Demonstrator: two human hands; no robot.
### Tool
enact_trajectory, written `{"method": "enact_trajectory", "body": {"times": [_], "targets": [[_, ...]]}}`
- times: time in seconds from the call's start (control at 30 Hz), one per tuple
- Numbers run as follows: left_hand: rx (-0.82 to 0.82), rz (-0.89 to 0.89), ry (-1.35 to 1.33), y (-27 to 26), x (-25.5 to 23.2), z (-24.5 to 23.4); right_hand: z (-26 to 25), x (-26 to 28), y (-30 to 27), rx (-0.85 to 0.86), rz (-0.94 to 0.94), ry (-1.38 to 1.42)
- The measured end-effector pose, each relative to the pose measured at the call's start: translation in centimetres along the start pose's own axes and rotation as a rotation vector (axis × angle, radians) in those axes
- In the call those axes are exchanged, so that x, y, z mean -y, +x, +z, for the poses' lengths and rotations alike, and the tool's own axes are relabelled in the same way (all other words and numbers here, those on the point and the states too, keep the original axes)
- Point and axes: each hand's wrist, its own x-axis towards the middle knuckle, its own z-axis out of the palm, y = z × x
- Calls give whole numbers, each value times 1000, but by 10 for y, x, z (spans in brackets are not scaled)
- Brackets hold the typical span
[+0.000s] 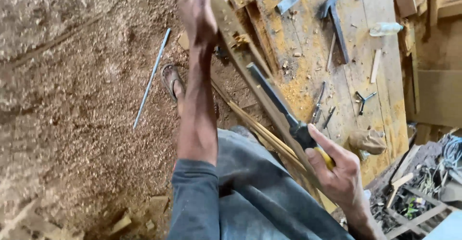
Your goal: The person uses a chisel to carve a rectangular groove into a long wooden plank. They repeatedly strike the chisel with a mallet to remove wood chips and deepen the groove along the plank's length.
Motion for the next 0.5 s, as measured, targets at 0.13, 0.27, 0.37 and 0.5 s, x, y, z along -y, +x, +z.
{"method": "enact_trajectory", "body": {"times": [0.13,0.27,0.37,0.5], "targets": [[-20,-74,-3,-3,-12,-1,3,1,15,-5,2,-66],[63,-60,-57,-6,-21,-2,-9,8,1,70,170,-50],[-17,-77,119,-4,-13,-1,-4,7,3,38,68,-33],[51,40,-17,-4,-21,-1,-5,-2,-6,32,45,-33]]}}
